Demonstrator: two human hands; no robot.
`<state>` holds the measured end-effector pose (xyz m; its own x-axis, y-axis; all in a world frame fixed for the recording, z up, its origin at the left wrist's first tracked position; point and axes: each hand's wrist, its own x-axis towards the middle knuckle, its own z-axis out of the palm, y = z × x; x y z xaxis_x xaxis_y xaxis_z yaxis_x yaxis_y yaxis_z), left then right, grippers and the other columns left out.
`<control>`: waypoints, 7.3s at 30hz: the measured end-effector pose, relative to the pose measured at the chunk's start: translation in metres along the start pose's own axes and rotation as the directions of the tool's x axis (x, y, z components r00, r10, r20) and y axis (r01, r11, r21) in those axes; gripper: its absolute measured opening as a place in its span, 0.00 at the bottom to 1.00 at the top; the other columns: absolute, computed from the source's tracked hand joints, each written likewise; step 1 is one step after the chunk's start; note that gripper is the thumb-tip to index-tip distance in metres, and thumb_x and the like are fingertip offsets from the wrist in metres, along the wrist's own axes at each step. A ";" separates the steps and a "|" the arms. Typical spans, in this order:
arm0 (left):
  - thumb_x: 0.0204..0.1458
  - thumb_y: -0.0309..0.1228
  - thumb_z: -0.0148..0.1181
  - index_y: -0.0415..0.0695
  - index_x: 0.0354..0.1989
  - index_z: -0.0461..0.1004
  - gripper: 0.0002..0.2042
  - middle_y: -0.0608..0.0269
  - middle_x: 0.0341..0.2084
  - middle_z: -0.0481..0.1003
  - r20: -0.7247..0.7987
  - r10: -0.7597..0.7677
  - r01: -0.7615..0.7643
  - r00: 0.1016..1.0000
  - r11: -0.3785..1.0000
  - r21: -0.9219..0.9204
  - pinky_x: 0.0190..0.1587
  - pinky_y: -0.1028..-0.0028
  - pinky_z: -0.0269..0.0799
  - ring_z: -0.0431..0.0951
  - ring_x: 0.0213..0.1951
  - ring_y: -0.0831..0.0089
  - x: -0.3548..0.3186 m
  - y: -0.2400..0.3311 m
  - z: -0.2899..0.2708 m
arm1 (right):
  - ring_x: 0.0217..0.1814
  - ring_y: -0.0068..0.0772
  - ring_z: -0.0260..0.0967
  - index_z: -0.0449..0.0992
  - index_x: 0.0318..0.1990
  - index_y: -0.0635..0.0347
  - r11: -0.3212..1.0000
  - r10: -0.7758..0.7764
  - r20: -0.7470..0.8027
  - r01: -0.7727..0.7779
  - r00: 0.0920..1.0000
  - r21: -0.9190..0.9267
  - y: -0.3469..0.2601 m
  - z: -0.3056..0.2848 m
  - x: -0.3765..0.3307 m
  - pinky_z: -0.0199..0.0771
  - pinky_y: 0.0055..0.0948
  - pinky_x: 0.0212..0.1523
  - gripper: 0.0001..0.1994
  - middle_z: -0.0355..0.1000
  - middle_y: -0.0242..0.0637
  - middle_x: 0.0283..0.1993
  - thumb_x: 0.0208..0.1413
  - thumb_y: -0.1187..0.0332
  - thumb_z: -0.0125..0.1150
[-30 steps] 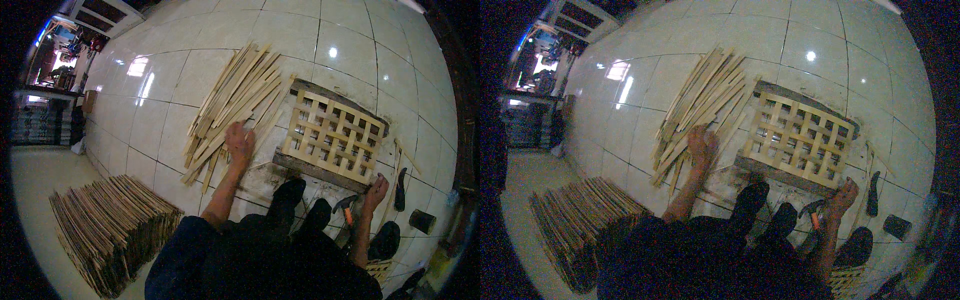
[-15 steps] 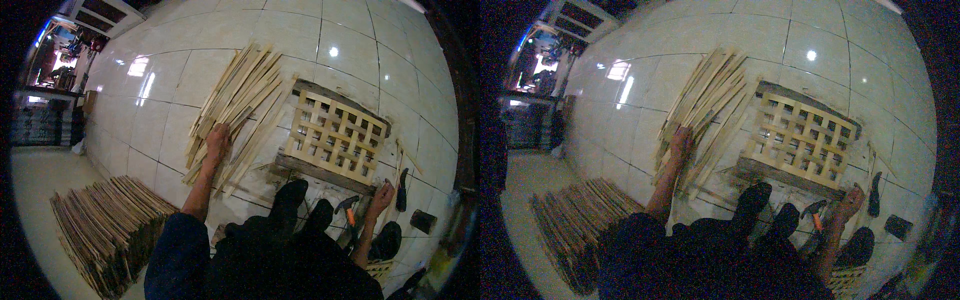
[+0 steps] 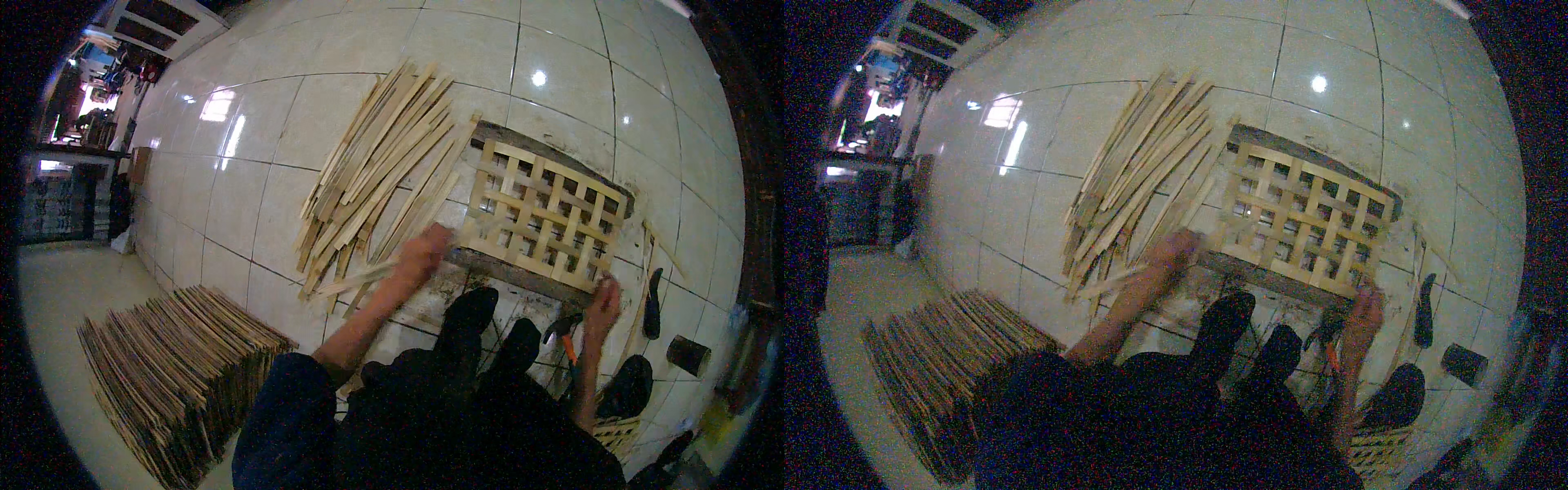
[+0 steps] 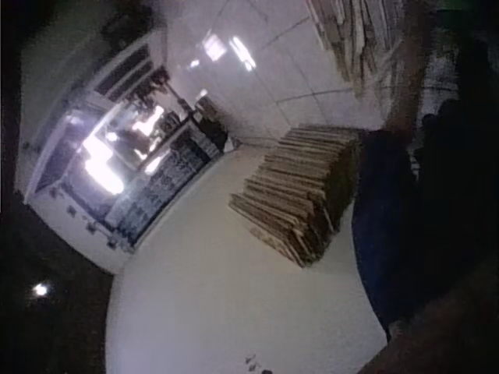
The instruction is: The person assembles a wooden lattice panel by hand, inserting thin wooden strips into a frame and tapping them into place with a hammer. The person repeatedly picks up strips, aligns them, and secures them, then stacks the completed panel with others.
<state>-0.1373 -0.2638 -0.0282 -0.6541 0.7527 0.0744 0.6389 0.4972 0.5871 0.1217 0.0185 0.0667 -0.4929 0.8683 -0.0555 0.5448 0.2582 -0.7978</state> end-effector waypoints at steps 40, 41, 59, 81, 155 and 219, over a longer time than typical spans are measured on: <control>0.56 0.32 0.60 0.34 0.44 0.75 0.14 0.66 0.29 0.76 0.390 -0.386 0.535 0.836 0.421 -0.732 0.31 0.77 0.72 0.74 0.28 0.80 0.099 0.029 -0.021 | 0.26 0.32 0.74 0.58 0.62 0.59 0.921 0.347 0.068 -0.354 0.935 0.165 0.119 -0.013 -0.001 0.77 0.28 0.32 0.22 0.72 0.45 0.42 0.68 0.54 0.37; 0.56 0.32 0.59 0.34 0.45 0.75 0.14 0.66 0.29 0.76 0.377 -0.396 0.536 0.837 0.456 -0.711 0.31 0.77 0.72 0.74 0.29 0.80 0.099 0.042 -0.022 | 0.24 0.31 0.74 0.59 0.61 0.59 0.942 0.319 0.054 -0.323 0.946 0.093 0.126 -0.016 0.002 0.76 0.27 0.30 0.22 0.72 0.44 0.40 0.69 0.54 0.36; 0.57 0.32 0.59 0.34 0.50 0.72 0.17 0.59 0.36 0.77 0.473 -0.392 0.614 0.789 0.473 -0.632 0.36 0.72 0.77 0.78 0.33 0.72 0.092 0.033 -0.023 | 0.38 0.34 0.75 0.79 0.41 0.63 0.977 0.095 0.161 -0.061 0.982 -0.206 0.070 -0.043 0.038 0.71 0.31 0.43 0.15 0.78 0.41 0.36 0.56 0.59 0.59; 0.54 0.31 0.60 0.32 0.44 0.76 0.15 0.64 0.25 0.76 0.355 -0.406 0.533 0.842 0.535 -0.655 0.22 0.78 0.65 0.69 0.20 0.82 0.084 0.053 -0.029 | 0.38 0.29 0.71 0.78 0.41 0.64 0.988 0.108 0.238 -0.078 0.965 -0.132 0.090 -0.045 0.044 0.71 0.33 0.41 0.17 0.76 0.38 0.35 0.54 0.57 0.61; 0.59 0.30 0.50 0.43 0.47 0.72 0.11 0.46 0.34 0.76 0.045 0.058 -0.056 0.997 0.998 -0.040 0.38 0.57 0.72 0.77 0.37 0.47 0.068 0.066 -0.083 | 0.50 0.33 0.72 0.72 0.54 0.61 0.989 0.136 0.177 -0.145 0.975 0.039 0.017 -0.043 0.031 0.71 0.32 0.50 0.19 0.75 0.42 0.47 0.63 0.59 0.50; 0.45 0.30 0.65 0.44 0.41 0.77 0.14 0.56 0.37 0.69 0.608 -0.213 0.567 0.765 0.669 -0.480 0.43 0.60 0.65 0.71 0.40 0.57 0.049 0.169 0.062 | 0.43 0.34 0.73 0.77 0.44 0.61 0.981 0.136 -0.081 -0.146 0.987 -0.131 0.076 -0.058 0.004 0.72 0.34 0.45 0.13 0.75 0.42 0.42 0.58 0.62 0.59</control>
<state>-0.0365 -0.1160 0.0242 -0.3902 0.7325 -0.5578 -0.1378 0.5526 0.8220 0.2002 0.0660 0.0404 -0.3574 0.9269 -0.1146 0.6948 0.1819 -0.6958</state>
